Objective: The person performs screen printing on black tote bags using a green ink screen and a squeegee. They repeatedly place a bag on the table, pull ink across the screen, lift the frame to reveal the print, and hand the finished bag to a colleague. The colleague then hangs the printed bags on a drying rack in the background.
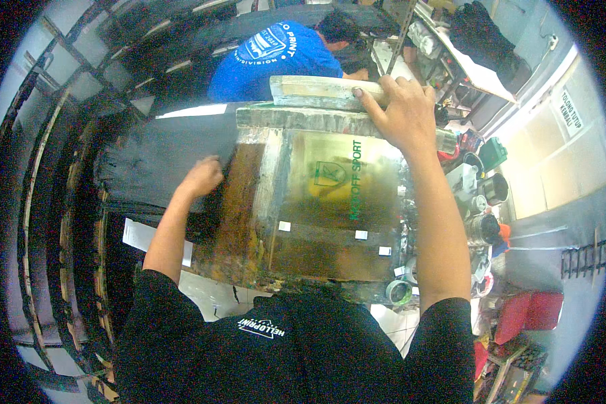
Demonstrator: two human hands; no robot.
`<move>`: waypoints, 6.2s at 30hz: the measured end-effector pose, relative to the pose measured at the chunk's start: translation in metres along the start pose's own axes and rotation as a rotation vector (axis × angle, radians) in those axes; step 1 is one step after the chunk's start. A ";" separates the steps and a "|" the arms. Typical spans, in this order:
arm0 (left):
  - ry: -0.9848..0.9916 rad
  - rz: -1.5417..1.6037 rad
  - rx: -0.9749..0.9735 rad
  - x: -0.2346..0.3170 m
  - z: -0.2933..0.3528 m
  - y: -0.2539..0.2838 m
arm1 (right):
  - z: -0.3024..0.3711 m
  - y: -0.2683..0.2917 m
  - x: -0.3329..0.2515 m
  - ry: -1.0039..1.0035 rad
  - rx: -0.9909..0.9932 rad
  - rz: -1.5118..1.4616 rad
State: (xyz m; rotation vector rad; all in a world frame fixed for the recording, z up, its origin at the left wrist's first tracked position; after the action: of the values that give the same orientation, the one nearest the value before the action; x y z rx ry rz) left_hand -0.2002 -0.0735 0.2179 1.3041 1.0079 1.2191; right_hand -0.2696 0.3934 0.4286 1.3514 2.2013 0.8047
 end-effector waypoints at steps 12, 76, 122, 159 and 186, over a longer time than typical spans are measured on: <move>-0.105 0.488 0.187 0.311 -0.067 -0.192 | -0.004 -0.004 0.005 0.028 -0.016 0.031; -0.075 0.137 0.044 0.278 0.059 -0.155 | -0.007 -0.014 0.013 0.057 0.012 0.042; 1.243 1.952 -0.118 0.226 0.122 -0.164 | 0.121 -0.309 0.092 -0.044 -0.471 0.075; -0.211 -0.112 0.567 0.196 -0.251 -0.121 | 0.139 -0.320 0.086 0.085 -0.392 0.084; -0.261 0.179 0.469 0.246 0.034 -0.124 | 0.311 -0.110 -0.016 -0.011 -0.643 0.029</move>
State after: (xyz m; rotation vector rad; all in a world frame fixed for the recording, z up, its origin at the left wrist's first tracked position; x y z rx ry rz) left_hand -0.1254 0.1776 0.1256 1.8998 1.0362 0.9359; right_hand -0.1392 0.4179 0.1263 1.0493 1.6855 1.3589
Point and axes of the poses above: each hand's wrist, its own z-axis away from the middle knuckle, its own y-axis out of the back of the hand, x = y × z, the point moved 4 cm from there along -z, towards the middle knuckle, and after that the axes turned 7 degrees about x, right-handed, at the moved point
